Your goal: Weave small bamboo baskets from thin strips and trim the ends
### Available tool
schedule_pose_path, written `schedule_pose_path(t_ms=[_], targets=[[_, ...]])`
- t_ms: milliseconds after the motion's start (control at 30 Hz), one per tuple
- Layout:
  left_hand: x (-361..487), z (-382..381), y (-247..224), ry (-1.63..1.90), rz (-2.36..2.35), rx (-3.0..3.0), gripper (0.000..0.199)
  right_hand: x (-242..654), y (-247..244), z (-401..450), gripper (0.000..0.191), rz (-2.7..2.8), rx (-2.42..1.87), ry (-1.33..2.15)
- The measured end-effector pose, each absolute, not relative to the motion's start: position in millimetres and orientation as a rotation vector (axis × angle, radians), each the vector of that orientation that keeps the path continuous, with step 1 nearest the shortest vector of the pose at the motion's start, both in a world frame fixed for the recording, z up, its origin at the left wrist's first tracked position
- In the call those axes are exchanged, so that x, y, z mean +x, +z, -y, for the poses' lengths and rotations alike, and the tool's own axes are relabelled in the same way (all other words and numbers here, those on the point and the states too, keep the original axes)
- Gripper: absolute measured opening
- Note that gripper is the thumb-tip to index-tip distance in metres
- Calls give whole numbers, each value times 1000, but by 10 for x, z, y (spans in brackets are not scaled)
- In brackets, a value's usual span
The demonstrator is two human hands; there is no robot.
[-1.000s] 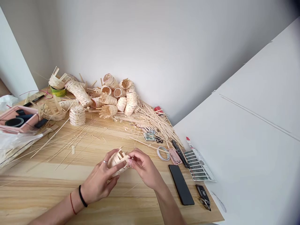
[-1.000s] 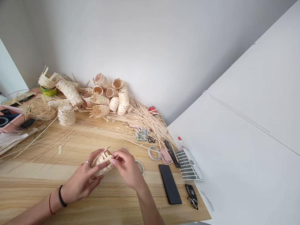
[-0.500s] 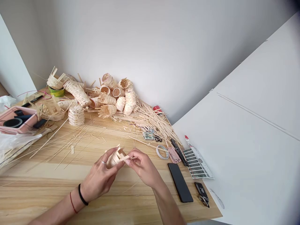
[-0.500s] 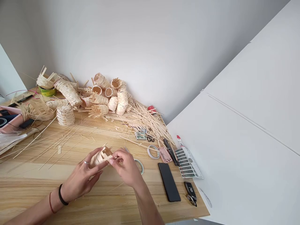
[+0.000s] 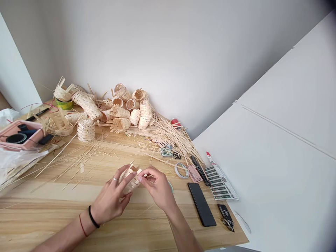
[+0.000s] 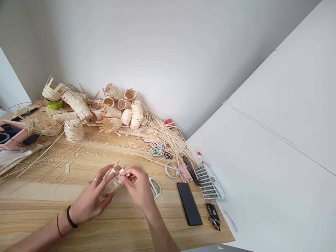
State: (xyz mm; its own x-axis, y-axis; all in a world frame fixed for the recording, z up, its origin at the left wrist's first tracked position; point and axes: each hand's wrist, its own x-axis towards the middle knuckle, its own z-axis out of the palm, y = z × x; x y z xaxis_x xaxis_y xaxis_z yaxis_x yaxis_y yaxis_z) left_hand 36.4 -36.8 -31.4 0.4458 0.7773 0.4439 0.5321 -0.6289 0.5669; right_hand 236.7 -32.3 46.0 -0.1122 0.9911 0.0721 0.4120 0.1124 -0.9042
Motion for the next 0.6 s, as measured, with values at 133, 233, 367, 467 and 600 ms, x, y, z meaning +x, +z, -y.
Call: schedule_pose_path(t_ms=[133, 233, 367, 467, 600], targets=[[359, 354, -317, 973, -1088, 2340, 72, 2358, 464, 325, 6, 1697, -1405, 928], [356, 342, -311, 973, -1071, 2299, 74, 2356, 477, 324, 7, 1743, -1391, 874], [352, 314, -280, 991, -1025, 2164, 75, 2363, 496, 342, 16, 1775, -1324, 878], [347, 299, -260, 1022, -995, 2052, 73, 2365, 508, 366, 19, 1811, -1332, 838], [349, 296, -261, 1031, -971, 2009, 74, 2348, 489, 382, 19, 1813, -1379, 798]])
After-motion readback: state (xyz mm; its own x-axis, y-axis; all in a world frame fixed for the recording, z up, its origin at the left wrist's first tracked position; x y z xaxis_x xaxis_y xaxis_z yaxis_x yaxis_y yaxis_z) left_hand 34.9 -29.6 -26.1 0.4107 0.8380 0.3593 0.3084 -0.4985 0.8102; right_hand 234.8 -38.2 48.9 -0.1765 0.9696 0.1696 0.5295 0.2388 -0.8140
